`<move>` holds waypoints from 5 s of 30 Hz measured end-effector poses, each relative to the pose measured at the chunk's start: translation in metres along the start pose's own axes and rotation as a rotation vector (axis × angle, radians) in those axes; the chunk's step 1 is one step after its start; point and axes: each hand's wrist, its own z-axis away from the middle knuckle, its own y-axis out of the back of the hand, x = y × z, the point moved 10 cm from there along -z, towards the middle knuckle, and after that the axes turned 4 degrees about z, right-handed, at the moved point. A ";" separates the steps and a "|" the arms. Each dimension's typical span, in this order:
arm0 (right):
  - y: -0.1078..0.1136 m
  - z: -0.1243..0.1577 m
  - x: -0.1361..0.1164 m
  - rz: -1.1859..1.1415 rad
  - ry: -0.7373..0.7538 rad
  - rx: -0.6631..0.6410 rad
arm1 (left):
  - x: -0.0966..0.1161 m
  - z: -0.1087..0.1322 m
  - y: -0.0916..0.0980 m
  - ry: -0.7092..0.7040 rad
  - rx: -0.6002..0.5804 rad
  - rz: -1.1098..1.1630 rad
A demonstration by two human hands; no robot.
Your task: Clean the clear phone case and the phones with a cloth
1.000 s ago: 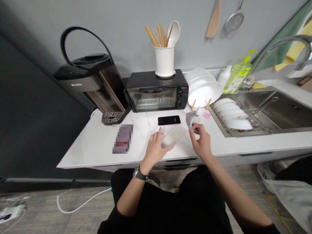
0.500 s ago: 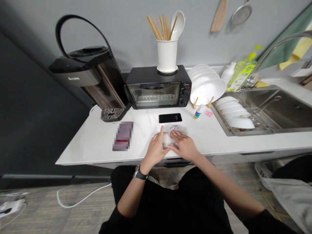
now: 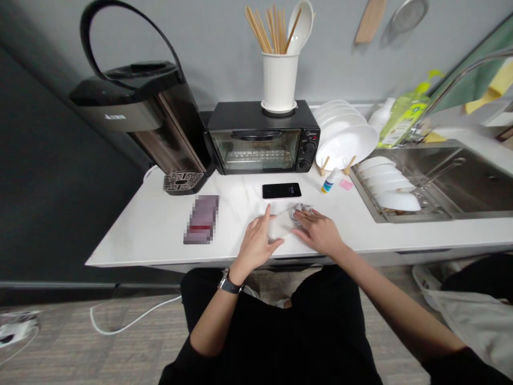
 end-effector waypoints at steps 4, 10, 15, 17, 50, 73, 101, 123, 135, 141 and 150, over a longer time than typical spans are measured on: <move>-0.018 -0.014 -0.057 -0.115 0.023 0.020 | -0.007 0.000 -0.001 -0.025 -0.020 0.041; -0.005 0.009 -0.059 -0.290 0.158 -0.069 | -0.007 0.004 0.001 -0.008 -0.053 0.044; 0.007 0.018 0.004 -0.087 0.001 -0.016 | 0.001 0.002 0.001 -0.049 -0.056 0.046; 0.002 0.010 -0.007 -0.064 -0.026 0.017 | 0.000 0.001 0.000 -0.059 -0.059 0.048; 0.002 0.012 -0.016 -0.080 -0.019 0.012 | -0.003 0.003 0.000 -0.033 -0.120 0.080; -0.016 0.002 -0.087 -0.321 0.143 -0.018 | -0.006 -0.002 0.000 -0.056 -0.175 0.073; 0.003 0.011 -0.009 -0.092 0.091 -0.035 | 0.005 -0.008 -0.003 -0.129 -0.151 -0.001; -0.009 0.000 -0.083 -0.324 0.186 0.001 | -0.003 -0.003 -0.003 -0.088 -0.192 0.032; 0.000 0.018 -0.021 -0.152 0.040 0.029 | 0.000 -0.006 -0.005 -0.087 -0.196 0.041; -0.009 0.016 -0.080 -0.350 0.120 0.011 | -0.004 0.000 -0.003 -0.056 -0.183 0.017; 0.006 0.020 -0.008 -0.119 -0.010 0.014 | 0.004 -0.006 -0.006 -0.095 -0.209 0.021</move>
